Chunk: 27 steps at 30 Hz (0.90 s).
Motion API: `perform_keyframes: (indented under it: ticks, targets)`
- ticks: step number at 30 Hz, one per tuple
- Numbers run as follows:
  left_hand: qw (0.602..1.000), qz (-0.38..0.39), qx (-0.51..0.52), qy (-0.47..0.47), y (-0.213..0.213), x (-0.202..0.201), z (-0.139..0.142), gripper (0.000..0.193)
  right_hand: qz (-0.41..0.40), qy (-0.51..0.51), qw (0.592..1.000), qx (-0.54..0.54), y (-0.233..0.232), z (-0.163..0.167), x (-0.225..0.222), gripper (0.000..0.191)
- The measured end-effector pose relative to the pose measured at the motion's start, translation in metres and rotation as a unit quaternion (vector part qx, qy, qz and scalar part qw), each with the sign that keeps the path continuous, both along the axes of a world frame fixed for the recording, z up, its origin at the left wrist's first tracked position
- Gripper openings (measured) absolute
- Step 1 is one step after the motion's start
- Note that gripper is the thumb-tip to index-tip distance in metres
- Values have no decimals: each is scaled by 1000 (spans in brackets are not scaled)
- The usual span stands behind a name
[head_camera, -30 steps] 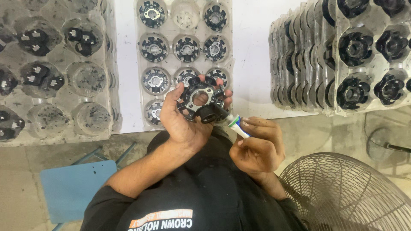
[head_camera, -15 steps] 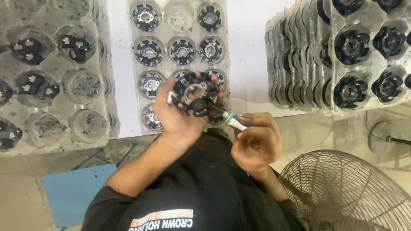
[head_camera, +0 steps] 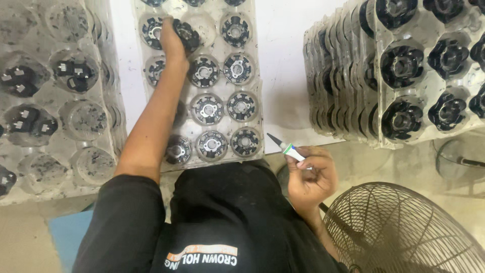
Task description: The person picks small black round components from a plastic tray one at a time and applies adhesive from a squeeze tube onto each component by hand. The person places each treated component back into the tray and repeats the process across the trays, then wipes the adhesive tube with a cloth.
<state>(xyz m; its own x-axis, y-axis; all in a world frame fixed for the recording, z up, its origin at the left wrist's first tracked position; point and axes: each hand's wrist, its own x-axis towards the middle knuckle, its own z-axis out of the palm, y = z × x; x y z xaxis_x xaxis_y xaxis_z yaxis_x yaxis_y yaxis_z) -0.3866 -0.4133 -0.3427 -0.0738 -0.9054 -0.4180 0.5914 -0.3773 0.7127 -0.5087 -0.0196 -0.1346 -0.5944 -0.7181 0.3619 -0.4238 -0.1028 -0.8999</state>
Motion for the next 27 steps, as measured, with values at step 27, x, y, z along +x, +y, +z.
perform_keyframes:
  ticks: [27]
  targets:
    - [582,-334,-375,-639,136,-79,9,48,26,13,999,-17,-20,-1,-28,31]
